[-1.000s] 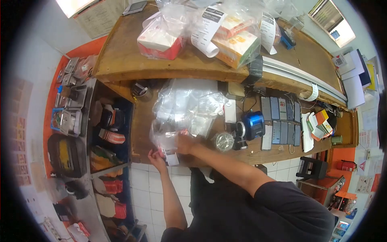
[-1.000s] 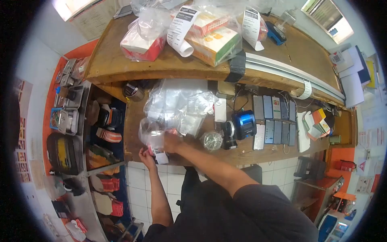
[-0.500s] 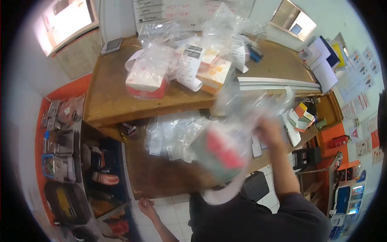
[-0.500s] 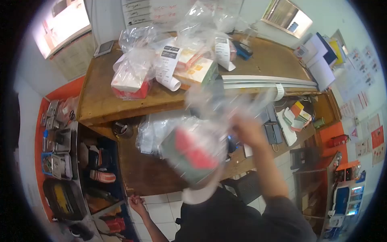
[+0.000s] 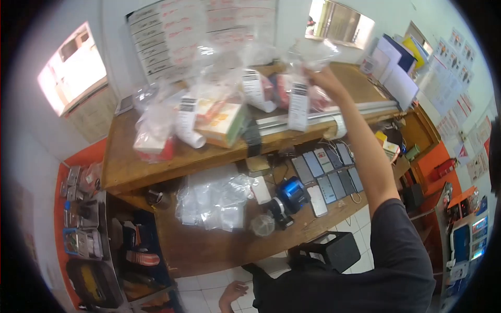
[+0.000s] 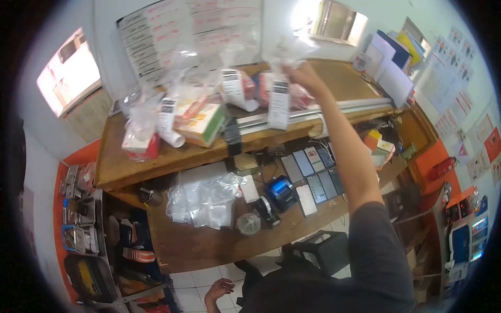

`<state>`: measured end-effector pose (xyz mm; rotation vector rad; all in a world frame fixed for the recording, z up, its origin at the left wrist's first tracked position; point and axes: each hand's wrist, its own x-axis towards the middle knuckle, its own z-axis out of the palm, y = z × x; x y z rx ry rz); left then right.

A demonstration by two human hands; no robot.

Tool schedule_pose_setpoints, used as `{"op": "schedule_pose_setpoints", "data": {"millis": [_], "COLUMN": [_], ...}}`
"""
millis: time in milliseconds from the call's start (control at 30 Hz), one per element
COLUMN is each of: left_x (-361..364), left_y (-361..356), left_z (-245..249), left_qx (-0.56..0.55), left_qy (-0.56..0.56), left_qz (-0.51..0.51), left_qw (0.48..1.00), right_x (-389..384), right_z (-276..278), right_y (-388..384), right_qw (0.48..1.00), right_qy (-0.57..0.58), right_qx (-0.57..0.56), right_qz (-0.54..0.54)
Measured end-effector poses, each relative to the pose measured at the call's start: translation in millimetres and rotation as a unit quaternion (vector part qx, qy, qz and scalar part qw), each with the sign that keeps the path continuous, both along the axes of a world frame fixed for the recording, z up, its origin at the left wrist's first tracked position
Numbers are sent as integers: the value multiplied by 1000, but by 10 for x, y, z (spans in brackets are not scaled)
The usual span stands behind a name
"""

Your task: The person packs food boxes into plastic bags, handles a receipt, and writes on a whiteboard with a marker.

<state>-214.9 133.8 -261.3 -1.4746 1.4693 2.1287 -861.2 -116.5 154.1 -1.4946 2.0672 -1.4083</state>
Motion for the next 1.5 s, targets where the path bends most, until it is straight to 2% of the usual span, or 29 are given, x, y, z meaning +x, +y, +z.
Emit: {"op": "schedule_pose_setpoints", "data": {"millis": [100, 167, 200, 233, 267, 300, 367, 433, 467, 500, 533, 600, 667, 700, 767, 800, 833, 867, 933, 967, 1033, 1133, 1167, 1200, 1267, 1300, 1333, 1400, 1500], "left_x": [-340, -645, -748, -818, -923, -1041, -1130, -1423, -1634, -1822, -1991, -1904, -2075, -2205, -2387, -2340, -2334, -2311, -2176, -2085, -1895, -1606, -1448, -1451, -1309, -1285, -1239, -1108, -1203], "left_y": [365, 632, 865, 1068, 1217, 1321, 1528, 1684, 1737, 1743, 1588, 1806, 1779, 1726, 1780, 1866, 1996, 2083, 2206, 2258, 2403, 2552, 2667, 2554, 2754, 2838, 2927, 3063, 2596], "left_z": [-44, -204, -637, -1117, -1398, -1356, -1227, -896, -687, -453, 127, -87, -149, -64, -88, -285, -251, -201, -215, -132, -116, 126, -175, 285, -91, -207, -298, -634, 127], "left_qx": [45, 79, 69, -42, -149, -149, -125, -102, -91, -82, -53, -58, -121, -111, -159, -231, -207, -178, -259, -246, -166, -221, -264, -154, -197, -189, -169, -117, -117], "left_qy": [-30, -100, -121, -69, -22, -35, -7, 36, 62, 89, 64, 102, 153, 98, 86, 123, 65, 10, 2, -3, -46, -40, -29, -95, -160, -145, -147, -158, -168], "left_qz": [-49, -33, -17, -221, -415, -399, -312, -227, -181, -135, -199, -124, -204, -235, -278, -300, -238, -183, -256, -169, -22, 79, 77, 94, 88, 58, 132, 238, 202], "left_qw": [997, 991, 990, 972, 897, 904, 942, 968, 977, 983, 976, 985, 959, 961, 943, 917, 947, 967, 931, 954, 985, 971, 961, 979, 963, 969, 966, 951, 958], "right_x": [324, 198, 273, 378, 414, 479, 475, 377, 264, 156, 189, 189, 15, -305, -515, -514, -523, -475, -227, -133, 133, 629, 771, 911, 1206, 1461, 1567, 1649, 1519], "right_z": [150, -75, -159, -241, -292, -412, -854, -1668, -2371, -3046, -3057, -3453, -4899, -5392, -5408, -5320, -5146, -4957, -4580, -4630, -4493, -4470, -4569, -4637, -4748, -3969, -3640, -3157, -2989], "right_y": [276, 365, 551, 848, 1219, 1552, 2242, 2920, 3256, 3640, 3925, 4550, 5256, 5349, 5074, 5076, 4981, 4722, 4283, 4233, 4007, 3741, 3676, 3597, 3398, 3175, 3058, 2749, 2347], "right_qw": [996, 987, 983, 971, 967, 982, 971, 914, 865, 825, 749, 744, 727, 734, 683, 676, 668, 655, 493, 517, 526, 549, 552, 548, 543, 601, 691, 759, 845], "right_qy": [-51, 151, 137, 116, 185, 52, -19, -96, -27, 82, 72, 195, 60, 80, 112, 17, -76, -59, 38, 49, 123, 234, 252, 282, 328, 231, 164, 98, 146], "right_qx": [70, 6, -90, -184, -141, -113, -13, 200, 347, 376, 554, 544, 625, 540, 446, 493, 538, 542, 517, 601, 556, 477, 473, 473, 474, 388, 358, 376, 304], "right_qz": [11, 54, 78, 101, 104, 144, 239, 339, 360, 414, 357, 337, 278, 404, 567, 547, 507, 523, 699, 608, 632, 645, 639, 629, 611, 660, 607, 523, 415]}}
